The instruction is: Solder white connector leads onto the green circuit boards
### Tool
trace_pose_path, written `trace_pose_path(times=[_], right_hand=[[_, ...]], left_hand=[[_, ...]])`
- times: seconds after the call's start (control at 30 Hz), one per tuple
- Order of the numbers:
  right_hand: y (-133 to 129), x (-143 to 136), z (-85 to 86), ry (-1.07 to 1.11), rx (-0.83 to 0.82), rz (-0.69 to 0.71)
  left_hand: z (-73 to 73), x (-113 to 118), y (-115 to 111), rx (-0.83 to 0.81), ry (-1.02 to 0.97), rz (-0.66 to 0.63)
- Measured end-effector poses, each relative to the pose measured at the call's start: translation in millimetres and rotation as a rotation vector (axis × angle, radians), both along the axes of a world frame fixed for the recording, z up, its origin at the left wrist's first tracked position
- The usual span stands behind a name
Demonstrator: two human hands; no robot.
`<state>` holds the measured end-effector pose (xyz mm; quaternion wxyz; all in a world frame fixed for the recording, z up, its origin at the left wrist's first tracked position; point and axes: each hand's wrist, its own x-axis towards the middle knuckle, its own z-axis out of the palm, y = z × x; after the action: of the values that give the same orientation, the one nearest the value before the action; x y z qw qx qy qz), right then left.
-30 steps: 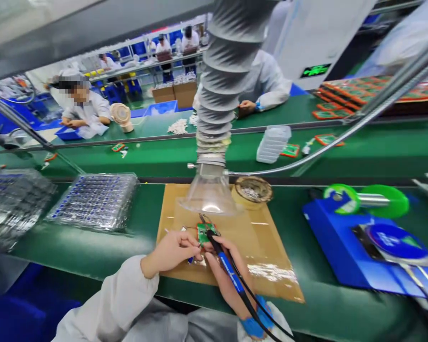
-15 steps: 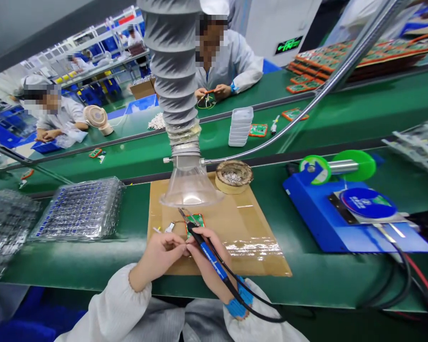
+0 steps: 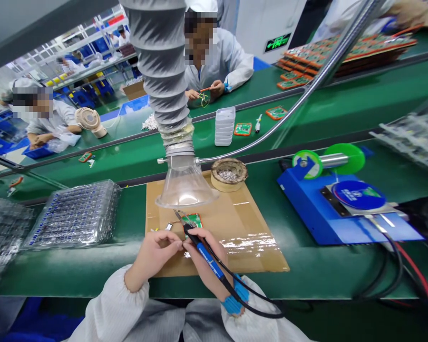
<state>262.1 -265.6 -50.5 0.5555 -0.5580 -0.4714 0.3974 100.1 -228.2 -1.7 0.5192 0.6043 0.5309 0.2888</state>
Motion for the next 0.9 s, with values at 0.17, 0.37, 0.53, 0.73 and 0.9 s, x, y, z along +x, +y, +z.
trace_pose_path(times=[0.17, 0.37, 0.53, 0.73, 0.9], right_hand=[[1.5, -1.1, 5.0, 0.046, 0.065, 0.016], [2.2, -3.3, 6.3, 0.116, 0.08, 0.038], [4.1, -2.9, -1.1, 0.169, 0.019, 0.04], [5.3, -4.0, -2.7, 0.186, -0.021, 0.01], [6.1, -5.3, 5.3, 0.295, -0.02, 0.065]], left_hand=[[2.0, 1.3, 1.3, -0.001, 0.014, -0.033], [-2.2, 0.9, 1.1, -0.032, 0.017, -0.046], [-0.4, 1.6, 2.9, -0.006, 0.002, -0.009], [2.0, 1.6, 3.9, 0.023, 0.005, 0.002], [-0.8, 2.6, 2.2, 0.007, -0.02, 0.004]])
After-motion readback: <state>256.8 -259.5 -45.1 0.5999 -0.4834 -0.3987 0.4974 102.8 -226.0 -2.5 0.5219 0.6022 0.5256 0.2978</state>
